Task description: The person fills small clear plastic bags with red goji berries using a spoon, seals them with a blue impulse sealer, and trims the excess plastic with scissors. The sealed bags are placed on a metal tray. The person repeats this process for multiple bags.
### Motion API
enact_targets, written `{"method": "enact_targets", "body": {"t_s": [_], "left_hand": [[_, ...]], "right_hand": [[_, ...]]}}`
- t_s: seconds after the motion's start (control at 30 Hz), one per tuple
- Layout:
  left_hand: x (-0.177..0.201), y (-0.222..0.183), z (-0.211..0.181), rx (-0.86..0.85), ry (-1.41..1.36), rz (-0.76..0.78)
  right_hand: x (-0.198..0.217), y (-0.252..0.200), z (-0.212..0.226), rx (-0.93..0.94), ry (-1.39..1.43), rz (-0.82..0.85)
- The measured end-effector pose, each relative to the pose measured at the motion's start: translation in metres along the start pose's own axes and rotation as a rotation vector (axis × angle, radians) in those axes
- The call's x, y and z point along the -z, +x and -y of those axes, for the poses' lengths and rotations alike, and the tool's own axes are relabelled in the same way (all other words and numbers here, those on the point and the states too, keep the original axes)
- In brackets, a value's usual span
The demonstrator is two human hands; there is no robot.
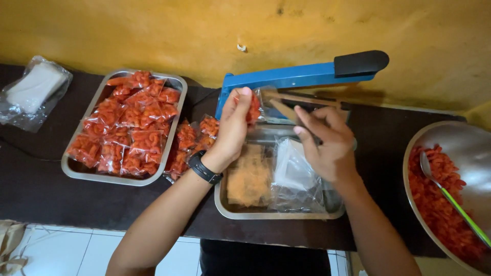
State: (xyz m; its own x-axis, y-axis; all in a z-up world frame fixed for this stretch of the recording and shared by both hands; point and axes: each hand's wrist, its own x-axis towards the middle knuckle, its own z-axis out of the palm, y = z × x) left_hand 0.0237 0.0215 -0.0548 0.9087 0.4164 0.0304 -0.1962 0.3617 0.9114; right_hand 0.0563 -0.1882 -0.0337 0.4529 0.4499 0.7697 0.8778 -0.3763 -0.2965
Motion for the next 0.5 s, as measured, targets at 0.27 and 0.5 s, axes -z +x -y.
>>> {"method": "enact_targets", "body": {"t_s": [0.27,0.5], "left_hand": [[-0.015,-0.021,-0.015,-0.286,0.04,0.113],[-0.017,-0.019,-0.001,-0.285,0.209,0.11]], "right_hand": [[-0.006,-0.002,0.005,-0.035,0.01,-0.086],[-0.013,-0.004,0.011,-0.031,0.016,-0.037]]}}
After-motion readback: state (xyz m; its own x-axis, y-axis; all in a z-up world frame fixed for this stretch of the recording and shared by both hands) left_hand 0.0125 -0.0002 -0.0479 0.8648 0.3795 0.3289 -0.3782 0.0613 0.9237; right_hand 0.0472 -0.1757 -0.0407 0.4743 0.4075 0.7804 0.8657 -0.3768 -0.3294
